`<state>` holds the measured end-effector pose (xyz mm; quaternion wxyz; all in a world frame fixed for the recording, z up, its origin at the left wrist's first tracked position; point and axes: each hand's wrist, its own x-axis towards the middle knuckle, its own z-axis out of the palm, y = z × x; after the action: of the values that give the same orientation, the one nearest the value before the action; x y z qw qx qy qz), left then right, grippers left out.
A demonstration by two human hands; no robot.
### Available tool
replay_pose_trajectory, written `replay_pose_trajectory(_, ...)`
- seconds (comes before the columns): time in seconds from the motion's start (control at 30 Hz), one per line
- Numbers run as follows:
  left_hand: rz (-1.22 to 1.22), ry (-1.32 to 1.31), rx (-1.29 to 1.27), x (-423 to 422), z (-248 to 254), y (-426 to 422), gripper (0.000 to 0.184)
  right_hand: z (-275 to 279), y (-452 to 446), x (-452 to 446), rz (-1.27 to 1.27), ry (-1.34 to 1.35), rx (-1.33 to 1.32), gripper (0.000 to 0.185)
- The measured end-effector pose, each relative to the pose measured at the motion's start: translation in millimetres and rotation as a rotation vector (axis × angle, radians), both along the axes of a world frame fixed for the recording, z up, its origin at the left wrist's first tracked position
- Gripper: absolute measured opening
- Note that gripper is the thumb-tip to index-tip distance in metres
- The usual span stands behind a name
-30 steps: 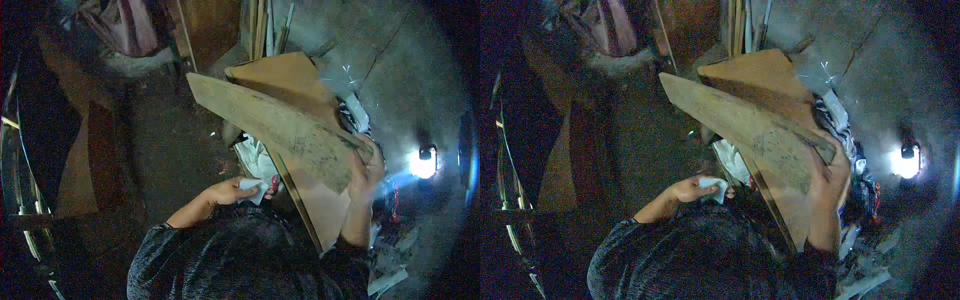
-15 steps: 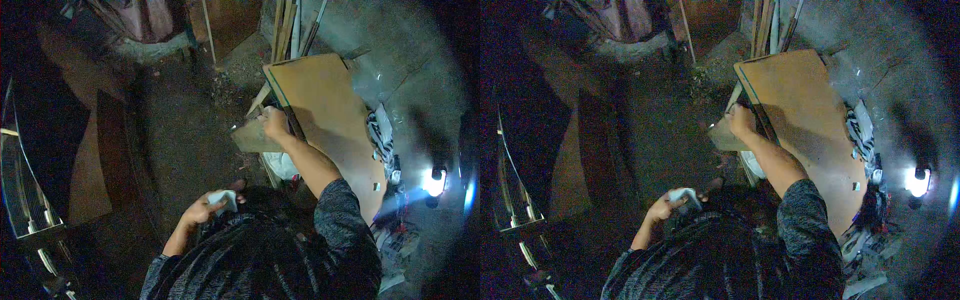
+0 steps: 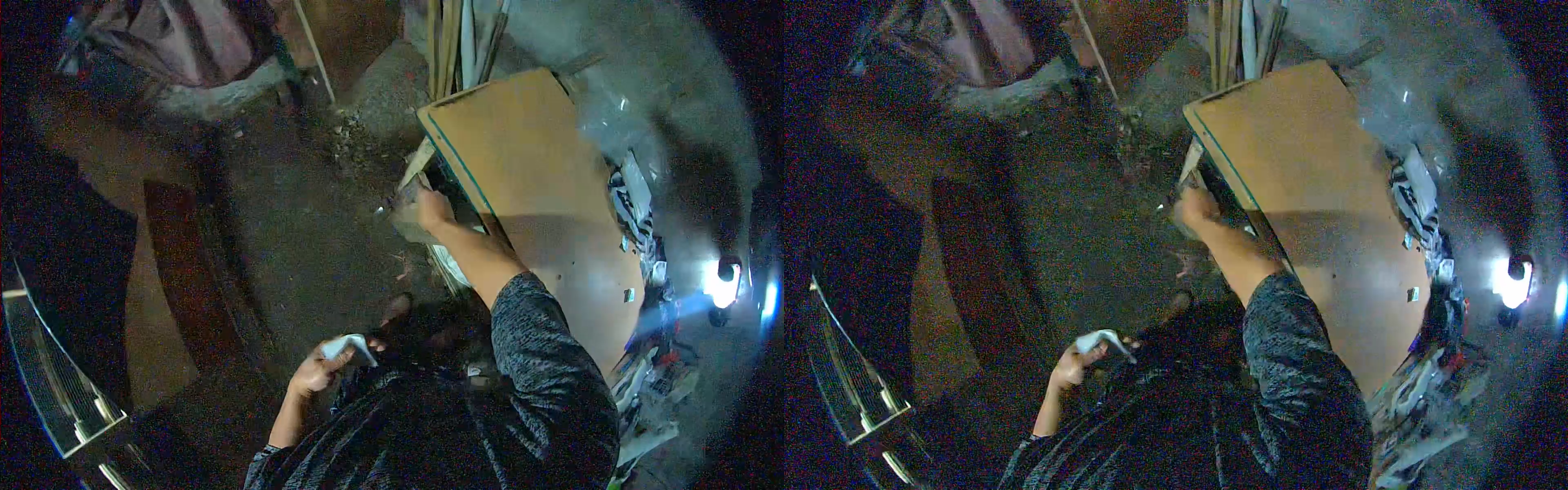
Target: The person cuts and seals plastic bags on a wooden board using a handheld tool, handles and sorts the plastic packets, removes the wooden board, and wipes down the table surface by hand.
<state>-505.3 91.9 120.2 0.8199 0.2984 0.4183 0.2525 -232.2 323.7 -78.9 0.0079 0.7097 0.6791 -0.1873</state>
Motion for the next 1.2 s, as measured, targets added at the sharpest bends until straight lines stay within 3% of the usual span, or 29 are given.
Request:
replay_pose_trajectory(0.07, -0.038, 0.094, 0.053, -9, -31, -5, 0.031, 0, 12, -7, -0.324, 0.236, -0.214, 0.025)
replay_pose_trajectory(0.1, -0.03, 0.203, 0.084, -11, -37, -8, 0.032, 3, 12, -8, -0.266, 0.312, 0.001, 0.03)
replay_pose_trajectory(0.17, -0.038, 0.184, 0.069, -4, -18, 5, 0.033, 1, 7, -4, -0.088, 0.233, 0.248, 0.037)
replay_pose_trajectory(0.23, 0.022, 0.134, 0.049, 1, -15, 9, 0.033, 3, 3, -4, 0.039, -0.045, 0.218, 0.043)
replay_pose_trajectory(0.33, -0.008, 0.056, 0.027, 4, -6, 18, 0.029, -10, 1, 3, 0.093, -0.106, 0.484, 0.056)
replay_pose_trajectory(0.6, 0.15, -0.042, -0.104, 21, -10, 15, 0.028, -27, 1, 9, 0.071, -0.169, 0.5, 0.061)
replay_pose_trajectory(0.7, 0.133, 0.004, -0.074, 23, -10, 16, 0.028, -35, -2, 5, 0.135, -0.127, 0.676, 0.054)
replay_pose_trajectory(0.8, 0.135, -0.007, -0.032, 31, -9, 15, 0.029, 1, -18, 3, 0.124, -0.12, 0.485, 0.061)
replay_pose_trajectory(0.87, 0.255, 0.04, -0.174, 42, -2, 14, 0.031, 13, -31, -8, 0.046, 0.034, 0.342, 0.067)
replay_pose_trajectory(0.93, 0.241, 0.037, -0.156, 43, -10, 13, 0.033, 44, -64, -12, 0.074, 0.13, 0.141, 0.062)
replay_pose_trajectory(0.97, 0.236, 0.039, -0.14, 46, -11, 12, 0.035, 99, -82, 2, 0.036, 0.515, -0.066, 0.058)
replay_pose_trajectory(1.0, 0.219, 0.036, -0.135, 52, -7, 15, 0.035, 43, -102, -8, 0.021, 0.676, 0.176, 0.06)
replay_pose_trajectory(1.03, 0.238, 0.007, -0.088, 62, -3, 21, 0.036, 92, -121, 8, -0.014, 0.815, -0.015, 0.062)
replay_pose_trajectory(1.07, 0.252, -0.026, -0.044, 75, -2, 30, 0.038, 105, -140, 14, -0.191, 1.159, -0.201, 0.063)
replay_pose_trajectory(1.1, 0.268, -0.058, 0.003, 86, 0, 35, 0.041, 85, -160, 21, -0.103, 1.278, -0.136, 0.063)
replay_pose_trajectory(1.2, 0.301, 0.001, 0.005, 119, -6, 41, 0.041, 157, -200, 53, -0.186, 1.531, -0.288, 0.061)
